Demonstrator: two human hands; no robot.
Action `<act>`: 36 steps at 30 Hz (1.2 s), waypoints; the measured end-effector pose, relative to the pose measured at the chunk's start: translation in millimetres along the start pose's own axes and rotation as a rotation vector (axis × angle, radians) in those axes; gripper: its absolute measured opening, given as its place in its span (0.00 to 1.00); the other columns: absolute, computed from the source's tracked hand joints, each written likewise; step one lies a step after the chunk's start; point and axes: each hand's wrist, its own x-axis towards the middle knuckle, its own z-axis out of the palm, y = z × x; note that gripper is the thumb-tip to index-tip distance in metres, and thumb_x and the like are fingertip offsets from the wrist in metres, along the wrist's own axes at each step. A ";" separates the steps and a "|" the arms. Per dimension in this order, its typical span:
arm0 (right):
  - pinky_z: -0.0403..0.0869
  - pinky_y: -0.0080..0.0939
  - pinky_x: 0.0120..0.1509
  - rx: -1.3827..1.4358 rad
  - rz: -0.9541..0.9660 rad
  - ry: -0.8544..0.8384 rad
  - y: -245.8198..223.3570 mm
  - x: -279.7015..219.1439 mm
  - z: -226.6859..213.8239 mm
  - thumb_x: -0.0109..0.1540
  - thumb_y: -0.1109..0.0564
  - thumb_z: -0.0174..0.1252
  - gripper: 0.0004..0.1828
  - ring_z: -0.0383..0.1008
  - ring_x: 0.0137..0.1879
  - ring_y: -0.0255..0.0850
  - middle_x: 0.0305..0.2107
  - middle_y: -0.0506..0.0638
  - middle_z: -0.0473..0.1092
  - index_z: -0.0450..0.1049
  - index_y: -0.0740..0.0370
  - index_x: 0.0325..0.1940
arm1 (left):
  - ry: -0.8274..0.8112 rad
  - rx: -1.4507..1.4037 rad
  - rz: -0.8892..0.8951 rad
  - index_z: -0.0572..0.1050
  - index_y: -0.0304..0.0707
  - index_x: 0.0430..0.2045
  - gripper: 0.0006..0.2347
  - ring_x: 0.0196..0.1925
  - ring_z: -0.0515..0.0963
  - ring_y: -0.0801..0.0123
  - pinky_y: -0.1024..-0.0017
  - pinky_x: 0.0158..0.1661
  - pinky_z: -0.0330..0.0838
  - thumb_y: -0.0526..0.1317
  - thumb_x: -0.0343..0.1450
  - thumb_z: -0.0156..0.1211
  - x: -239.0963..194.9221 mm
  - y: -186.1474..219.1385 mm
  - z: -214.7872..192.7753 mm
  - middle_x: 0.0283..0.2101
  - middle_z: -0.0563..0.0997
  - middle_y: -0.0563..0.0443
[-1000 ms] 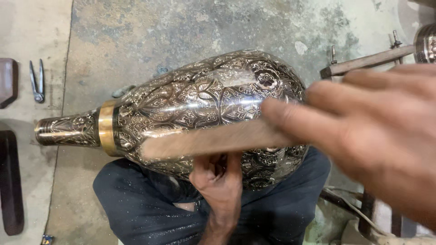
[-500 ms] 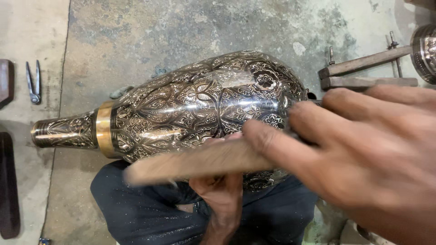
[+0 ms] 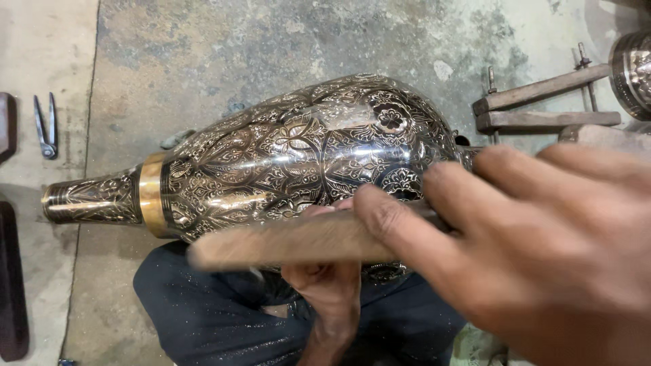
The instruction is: The person uses a metal chisel and a wooden mallet to engrave intricate floral patterns onto a large brass vase. They repeatedly strike the chisel to deepen the design lines while holding the vase steady on their lap.
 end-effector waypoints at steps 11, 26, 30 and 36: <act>0.76 0.49 0.42 0.086 0.043 0.149 -2.7 -19.1 14.1 0.65 0.40 0.45 0.27 0.79 0.43 0.47 0.36 0.51 0.77 0.71 0.39 0.68 | -0.104 0.522 0.093 0.67 0.39 0.51 0.14 0.56 0.73 0.70 0.65 0.59 0.71 0.45 0.76 0.56 -5.3 -11.4 5.1 0.49 0.74 0.54; 0.77 0.53 0.39 0.177 0.059 0.008 2.6 -22.1 15.5 0.64 0.42 0.47 0.32 0.80 0.41 0.48 0.39 0.52 0.76 0.68 0.41 0.74 | 0.052 -0.057 0.066 0.74 0.35 0.43 0.11 0.45 0.83 0.69 0.72 0.49 0.79 0.31 0.69 0.68 14.3 20.4 11.9 0.43 0.82 0.53; 0.78 0.58 0.37 0.088 0.086 -0.013 5.9 -23.3 15.0 0.56 0.42 0.52 0.35 0.81 0.36 0.49 0.32 0.53 0.77 0.70 0.40 0.69 | -0.101 -0.183 0.042 0.75 0.31 0.47 0.11 0.45 0.86 0.66 0.72 0.44 0.87 0.32 0.72 0.64 19.6 25.1 3.2 0.45 0.84 0.46; 0.81 0.45 0.41 0.162 0.366 -0.278 13.0 -18.6 12.2 0.57 0.40 0.55 0.34 0.80 0.33 0.39 0.28 0.45 0.78 0.72 0.34 0.70 | -0.213 0.223 -0.048 0.78 0.35 0.32 0.04 0.15 0.75 0.79 0.79 0.16 0.68 0.35 0.72 0.67 33.9 16.3 -7.4 0.24 0.83 0.52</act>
